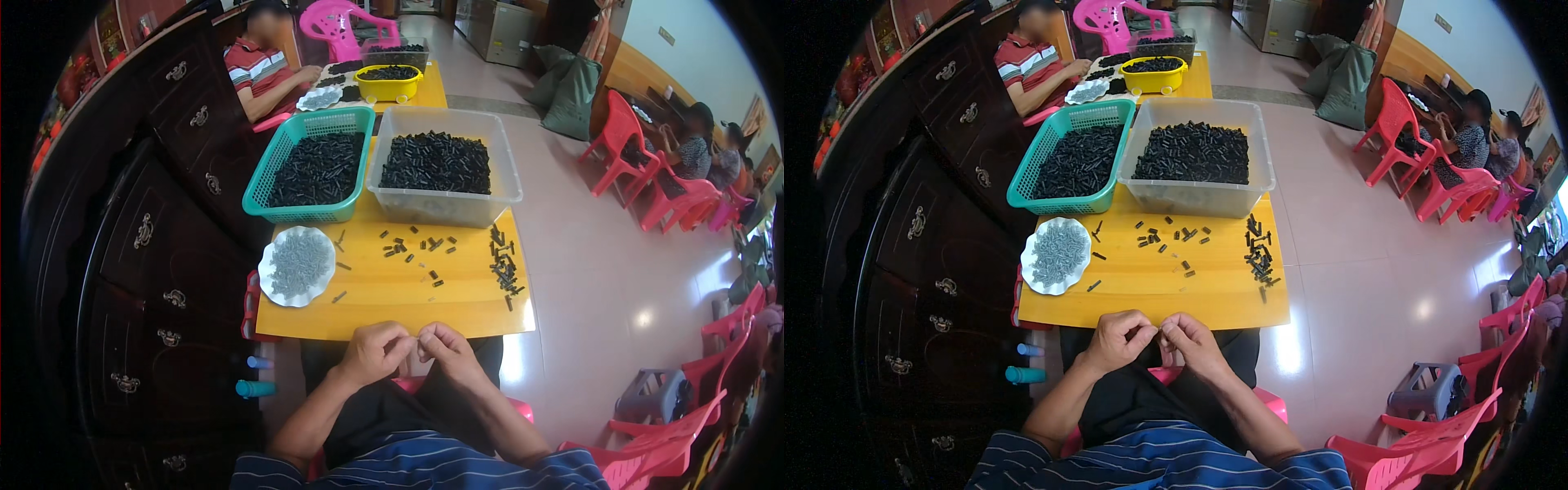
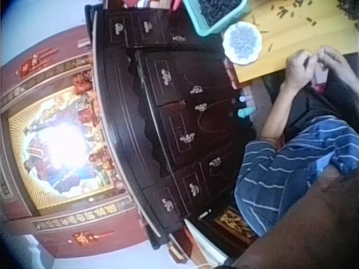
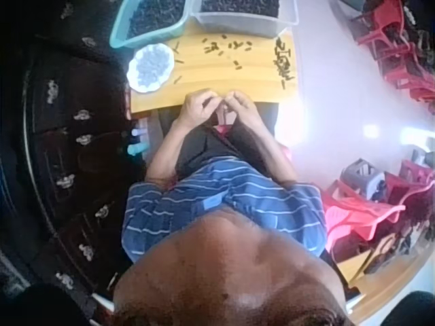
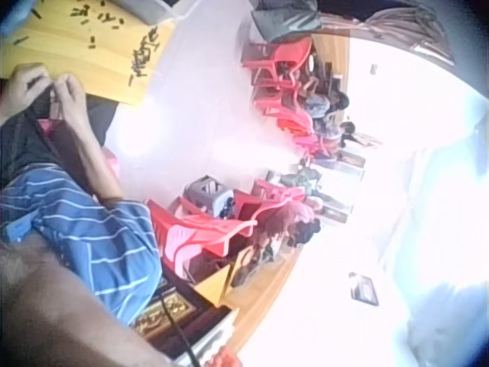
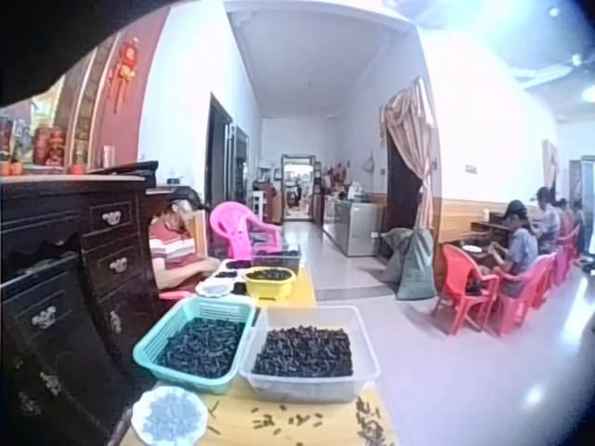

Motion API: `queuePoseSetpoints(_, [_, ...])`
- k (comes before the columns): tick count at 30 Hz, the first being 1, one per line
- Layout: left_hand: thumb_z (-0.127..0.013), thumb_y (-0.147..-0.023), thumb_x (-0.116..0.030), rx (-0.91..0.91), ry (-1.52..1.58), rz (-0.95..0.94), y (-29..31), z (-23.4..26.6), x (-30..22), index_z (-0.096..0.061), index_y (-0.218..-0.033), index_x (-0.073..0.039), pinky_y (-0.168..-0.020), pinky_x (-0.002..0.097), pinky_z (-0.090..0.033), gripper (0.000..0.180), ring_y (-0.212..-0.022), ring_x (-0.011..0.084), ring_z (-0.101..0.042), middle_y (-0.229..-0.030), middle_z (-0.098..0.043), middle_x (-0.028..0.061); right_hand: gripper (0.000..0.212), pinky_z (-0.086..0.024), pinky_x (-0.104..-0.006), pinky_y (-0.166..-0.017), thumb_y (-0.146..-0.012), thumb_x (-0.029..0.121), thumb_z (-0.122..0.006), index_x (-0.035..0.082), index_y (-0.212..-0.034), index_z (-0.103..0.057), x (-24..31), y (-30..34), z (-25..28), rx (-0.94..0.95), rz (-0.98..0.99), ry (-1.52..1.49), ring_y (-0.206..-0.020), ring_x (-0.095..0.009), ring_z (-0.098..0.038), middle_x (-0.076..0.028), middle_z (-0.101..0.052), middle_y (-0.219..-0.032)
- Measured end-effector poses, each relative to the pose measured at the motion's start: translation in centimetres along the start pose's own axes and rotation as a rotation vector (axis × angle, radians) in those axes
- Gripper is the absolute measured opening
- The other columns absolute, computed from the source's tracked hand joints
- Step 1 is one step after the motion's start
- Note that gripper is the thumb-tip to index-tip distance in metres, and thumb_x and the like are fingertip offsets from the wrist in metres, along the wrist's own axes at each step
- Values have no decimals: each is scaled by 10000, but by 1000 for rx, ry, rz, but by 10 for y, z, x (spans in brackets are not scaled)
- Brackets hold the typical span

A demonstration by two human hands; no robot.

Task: The person assembles small black metal components by hand at a table, taking parts from a plastic bin and a basket, and placing the assembled items onto the table surface.

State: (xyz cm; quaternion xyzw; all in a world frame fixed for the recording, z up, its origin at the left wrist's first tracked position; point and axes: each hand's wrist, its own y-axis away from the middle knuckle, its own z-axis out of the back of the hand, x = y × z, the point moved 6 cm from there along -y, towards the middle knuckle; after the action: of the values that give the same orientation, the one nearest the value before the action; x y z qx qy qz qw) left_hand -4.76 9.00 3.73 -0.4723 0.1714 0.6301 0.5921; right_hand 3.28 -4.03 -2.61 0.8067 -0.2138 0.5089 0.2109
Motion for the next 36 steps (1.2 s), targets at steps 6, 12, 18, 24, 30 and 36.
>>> queuePoseSetpoints(6, [-733,-842,-3,-5,78,49,-1,-3,3,-692,-883,-9,-582,272,-509,58,-653,143,-668,-774,-686,84,226,-474,-236,-680,-1065,263,-546,44,-1034,-592,0,0,1,20,-44,-39,-692,-85,-571,-6,-611,-814])
queuePoseSetpoints(12, [-739,-826,10,-37,39,-18,-1,-1,0,-726,-928,-21,-572,276,-495,107,-629,156,-650,-779,-688,85,225,-478,-234,-673,-1063,260,-552,40,-1034,-594,-3,-1,2,13,-50,-27,-695,-83,-571,-7,-615,-822])
queuePoseSetpoints(18, [-741,-820,14,-28,13,-38,-4,-1,-3,-719,-914,-23,-555,281,-479,104,-606,161,-629,-770,-679,85,212,-485,-230,-663,-1058,244,-561,36,-1041,-600,-5,-3,3,14,-43,-31,-706,-81,-577,-5,-618,-831])
queuePoseSetpoints(24, [-720,-839,8,-86,47,16,-4,5,-5,-694,-894,-22,-564,287,-508,68,-640,180,-676,-777,-680,89,215,-499,-244,-660,-1044,239,-586,26,-1064,-612,-5,-1,3,-11,-24,-91,-737,-86,-583,-26,-655,-874])
queuePoseSetpoints(30, [-726,-828,21,-112,25,-1,2,4,-6,-690,-892,-8,-580,279,-509,79,-644,183,-674,-784,-683,94,195,-512,-262,-676,-1027,220,-612,26,-1031,-601,-11,2,11,-76,-49,-213,-733,-98,-579,-62,-683,-912])
queuePoseSetpoints(36, [-731,-844,-54,-88,-40,-12,0,-2,-9,-690,-906,-43,-608,363,-521,76,-689,279,-678,-816,-680,114,148,-490,-249,-557,-1013,178,-618,42,-989,-563,-7,-1,11,-136,-13,-207,-620,-119,-573,-88,-659,-830])
